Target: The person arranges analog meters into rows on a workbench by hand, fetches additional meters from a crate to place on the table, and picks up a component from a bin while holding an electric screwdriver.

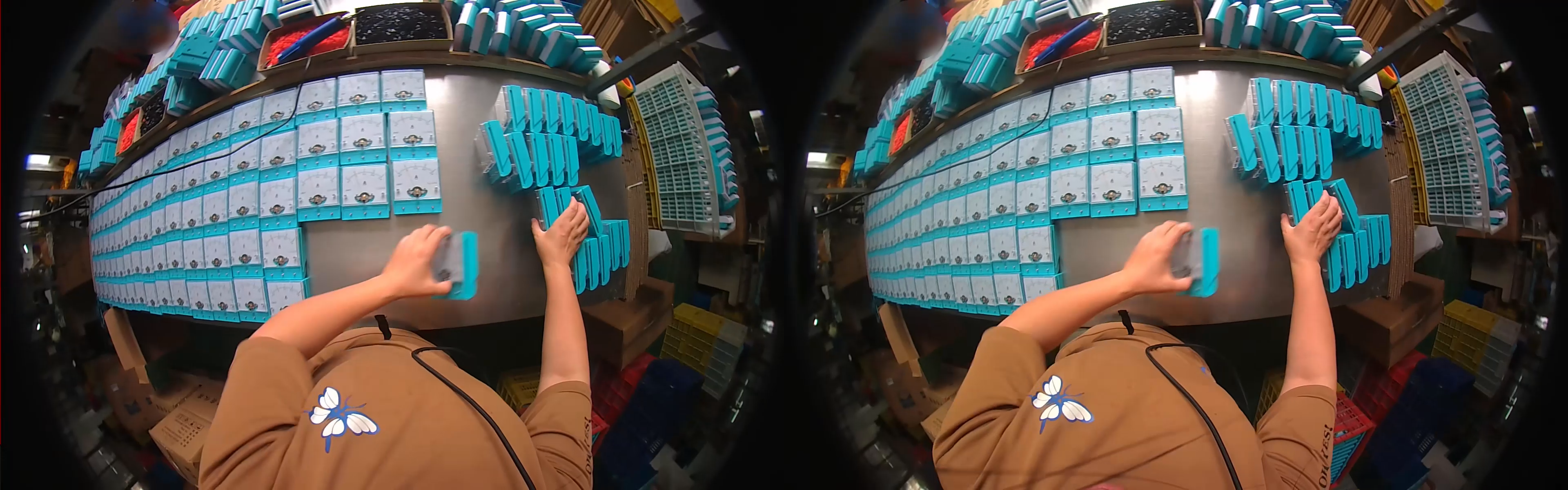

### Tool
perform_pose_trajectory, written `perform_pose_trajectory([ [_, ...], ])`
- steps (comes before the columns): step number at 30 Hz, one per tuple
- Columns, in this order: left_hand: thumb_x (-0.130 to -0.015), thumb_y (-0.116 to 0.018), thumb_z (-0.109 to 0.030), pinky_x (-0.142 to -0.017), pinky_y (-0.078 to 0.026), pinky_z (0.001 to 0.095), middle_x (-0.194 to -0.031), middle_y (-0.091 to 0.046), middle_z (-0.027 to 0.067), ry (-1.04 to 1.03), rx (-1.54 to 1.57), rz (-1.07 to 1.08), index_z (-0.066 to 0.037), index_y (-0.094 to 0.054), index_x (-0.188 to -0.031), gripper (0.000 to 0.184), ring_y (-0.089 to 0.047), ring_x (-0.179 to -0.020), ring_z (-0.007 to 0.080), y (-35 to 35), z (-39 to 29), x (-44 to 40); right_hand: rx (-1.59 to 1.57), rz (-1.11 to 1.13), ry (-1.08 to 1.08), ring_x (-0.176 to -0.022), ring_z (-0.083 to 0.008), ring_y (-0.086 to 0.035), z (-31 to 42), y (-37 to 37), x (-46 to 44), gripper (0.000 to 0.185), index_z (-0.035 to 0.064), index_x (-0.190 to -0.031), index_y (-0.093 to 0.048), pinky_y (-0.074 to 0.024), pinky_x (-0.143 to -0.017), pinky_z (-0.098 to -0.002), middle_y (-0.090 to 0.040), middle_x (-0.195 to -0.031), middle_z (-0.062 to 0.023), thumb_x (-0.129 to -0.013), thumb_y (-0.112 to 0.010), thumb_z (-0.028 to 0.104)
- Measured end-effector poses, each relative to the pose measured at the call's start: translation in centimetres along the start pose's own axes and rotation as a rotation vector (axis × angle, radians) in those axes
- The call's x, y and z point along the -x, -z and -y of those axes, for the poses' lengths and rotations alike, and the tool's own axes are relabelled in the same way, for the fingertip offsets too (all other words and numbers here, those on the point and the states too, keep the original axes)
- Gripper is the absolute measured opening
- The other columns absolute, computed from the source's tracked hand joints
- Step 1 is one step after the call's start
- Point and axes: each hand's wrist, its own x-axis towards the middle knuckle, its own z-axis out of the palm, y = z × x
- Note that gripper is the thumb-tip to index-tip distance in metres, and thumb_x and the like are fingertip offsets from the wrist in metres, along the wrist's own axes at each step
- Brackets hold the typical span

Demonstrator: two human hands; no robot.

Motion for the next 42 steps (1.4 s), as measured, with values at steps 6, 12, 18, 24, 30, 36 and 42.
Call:
perform_pose_trajectory([
  [6, -0.056, -0.079, -0.027, -0.093, -0.042, 0.0445, -0.116, -0.051, 0.0145, 0.166, -0.516, 0.0, -0.01, -0.049, -0.129, 0.081, -0.05, -0.11, 0.0324, 9.4, 5.5, 10.3, -0.068, -0.038, -0.035, -0.117, -0.0394, -0.052, 0.6, -0.4, 0.0, 0.093, -0.0013, -0.14, -0.034, -0.0441, -0.099, -0.0455, -0.051, -0.129, -0.0218, -0.067, -0.083, 0.029],
  [12, -0.056, -0.083, -0.022, -0.099, -0.039, 0.0447, -0.126, -0.046, 0.015, 0.308, -0.67, -0.054, -0.011, -0.047, -0.136, 0.089, -0.044, -0.119, 0.0324, 11.2, 10.8, 10.8, -0.711, -0.004, -0.061, -0.117, -0.0328, -0.054, 6.7, 2.5, 8.0, 0.086, -0.0018, -0.139, -0.035, -0.0416, -0.102, -0.0426, -0.052, -0.128, -0.0202, -0.072, -0.082, 0.027],
  [18, -0.059, -0.083, -0.022, -0.106, -0.034, 0.0474, -0.136, -0.041, 0.0189, 0.295, -0.645, -0.175, -0.009, -0.041, -0.141, 0.093, -0.039, -0.129, 0.0351, 10.2, 11.9, 12.0, -1.74, 0.774, -0.559, -0.109, -0.0189, -0.056, 21.1, -2.1, 17.3, 0.069, 0.0018, -0.133, -0.039, -0.0448, -0.096, -0.0345, -0.056, -0.119, -0.0112, -0.08, -0.078, 0.019],
  [24, -0.066, -0.078, -0.018, -0.106, -0.033, 0.0472, -0.14, -0.04, 0.0179, -0.055, -0.4, -0.156, -0.011, -0.042, -0.142, 0.084, -0.04, -0.129, 0.0363, 9.4, 10.8, 15.6, -1.884, 0.582, -0.596, -0.099, -0.0152, -0.06, 20.5, 0.3, 16.5, 0.046, 0.005, -0.121, -0.049, -0.0472, -0.09, -0.0321, -0.062, -0.108, -0.0071, -0.085, -0.075, 0.017],
  [30, -0.07, -0.076, -0.022, -0.113, -0.025, 0.0506, -0.158, -0.027, 0.0092, -0.237, -0.535, 0.087, -0.026, -0.037, -0.148, 0.088, -0.03, -0.143, 0.0291, 6.8, 10.2, 14.4, -1.28, 0.308, -0.526, -0.101, -0.0209, -0.061, 13.8, -2.4, 16.4, 0.048, 0.0014, -0.118, -0.052, -0.0482, -0.09, -0.0358, -0.062, -0.112, -0.0103, -0.085, -0.076, 0.025],
  [36, -0.072, -0.073, -0.016, -0.11, -0.029, 0.0542, -0.151, -0.037, 0.01, -0.113, -0.515, 0.047, -0.023, -0.043, -0.144, 0.078, -0.033, -0.14, 0.0312, 7.4, 9.3, 13.6, -0.402, 0.333, -0.09, -0.13, -0.0415, -0.036, 16.9, -2.9, 15.2, 0.066, 0.0122, -0.131, -0.053, -0.0349, -0.106, -0.0512, -0.04, -0.139, -0.0241, -0.077, -0.077, 0.041],
  [42, -0.072, -0.075, -0.016, -0.101, -0.039, 0.0471, -0.126, -0.056, 0.0139, -0.165, -0.17, -0.055, -0.008, -0.052, -0.131, 0.063, -0.049, -0.122, 0.0326, 0.5, 1.9, 6.8, -0.492, -0.028, 0.226, -0.129, -0.0405, -0.039, 1.9, 7.2, 11.1, 0.064, 0.0056, -0.137, -0.048, -0.0321, -0.109, -0.0487, -0.044, -0.137, -0.0223, -0.081, -0.071, 0.026],
])
